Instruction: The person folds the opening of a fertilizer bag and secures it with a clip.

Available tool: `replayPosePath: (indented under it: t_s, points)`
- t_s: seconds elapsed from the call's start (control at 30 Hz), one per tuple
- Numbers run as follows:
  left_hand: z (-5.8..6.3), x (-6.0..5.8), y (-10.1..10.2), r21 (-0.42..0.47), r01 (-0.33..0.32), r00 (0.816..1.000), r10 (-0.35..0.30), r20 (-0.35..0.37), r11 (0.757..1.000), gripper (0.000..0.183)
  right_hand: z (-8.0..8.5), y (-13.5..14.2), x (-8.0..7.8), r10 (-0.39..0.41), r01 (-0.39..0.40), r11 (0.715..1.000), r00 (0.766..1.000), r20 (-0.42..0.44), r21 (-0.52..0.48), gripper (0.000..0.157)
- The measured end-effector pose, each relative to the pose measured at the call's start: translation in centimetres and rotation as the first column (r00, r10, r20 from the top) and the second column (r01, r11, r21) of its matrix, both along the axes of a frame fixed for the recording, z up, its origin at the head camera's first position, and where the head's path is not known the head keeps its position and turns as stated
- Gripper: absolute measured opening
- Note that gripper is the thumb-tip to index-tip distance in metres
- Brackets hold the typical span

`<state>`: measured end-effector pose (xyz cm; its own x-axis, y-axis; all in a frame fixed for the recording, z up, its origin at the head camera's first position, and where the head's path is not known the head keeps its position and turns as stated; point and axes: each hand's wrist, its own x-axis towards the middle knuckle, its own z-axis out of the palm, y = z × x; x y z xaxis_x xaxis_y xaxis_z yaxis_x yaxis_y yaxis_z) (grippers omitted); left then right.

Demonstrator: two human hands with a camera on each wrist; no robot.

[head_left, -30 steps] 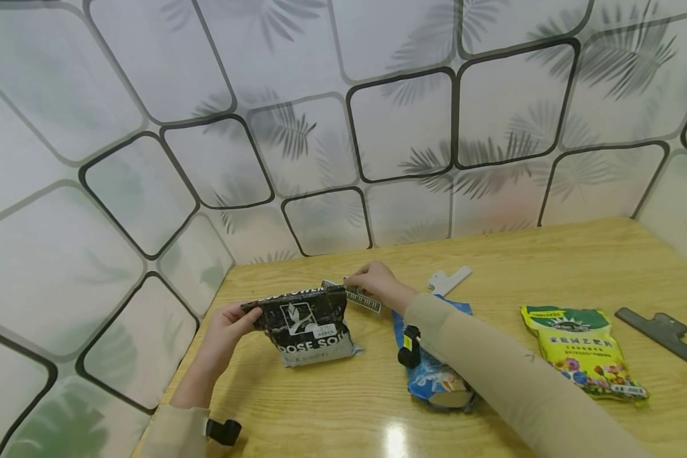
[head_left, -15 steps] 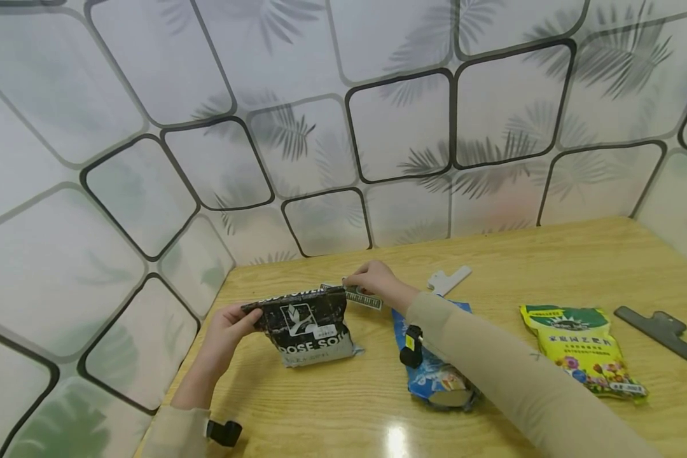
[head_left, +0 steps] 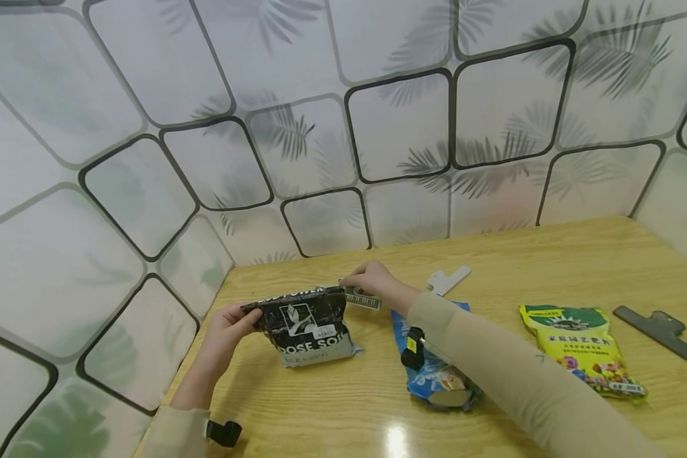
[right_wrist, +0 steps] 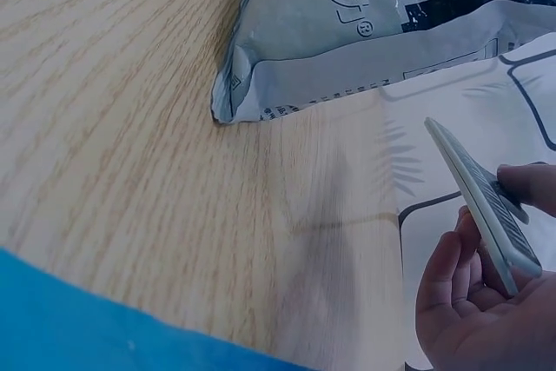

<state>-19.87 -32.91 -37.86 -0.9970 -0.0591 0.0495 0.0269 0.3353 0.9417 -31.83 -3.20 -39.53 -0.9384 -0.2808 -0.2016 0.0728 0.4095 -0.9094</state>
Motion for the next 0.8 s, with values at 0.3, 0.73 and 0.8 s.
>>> replayPosePath:
  t_s: [0.3, 0.73, 0.8]
  points:
    - [0.0, 0.1, 0.0, -0.003, -0.010, 1.000, 0.010, 0.006, 1.000, 0.033, 0.6, 0.3, 0.6, 0.015, -0.015, 0.999, 1.000, 0.001, -0.035, 0.029]
    - [-0.1, 0.0, 0.0, -0.001, -0.011, 1.000, 0.011, 0.006, 1.000, 0.037, 1.4, 1.0, 0.7, 0.044, -0.044, 0.999, 0.999, -0.018, -0.023, 0.027]
    - [-0.1, -0.1, 0.0, 0.001, -0.007, 1.000, 0.007, 0.003, 1.000, 0.038, 1.5, 1.1, 0.7, 0.049, -0.049, 0.998, 0.999, -0.020, -0.025, 0.028]
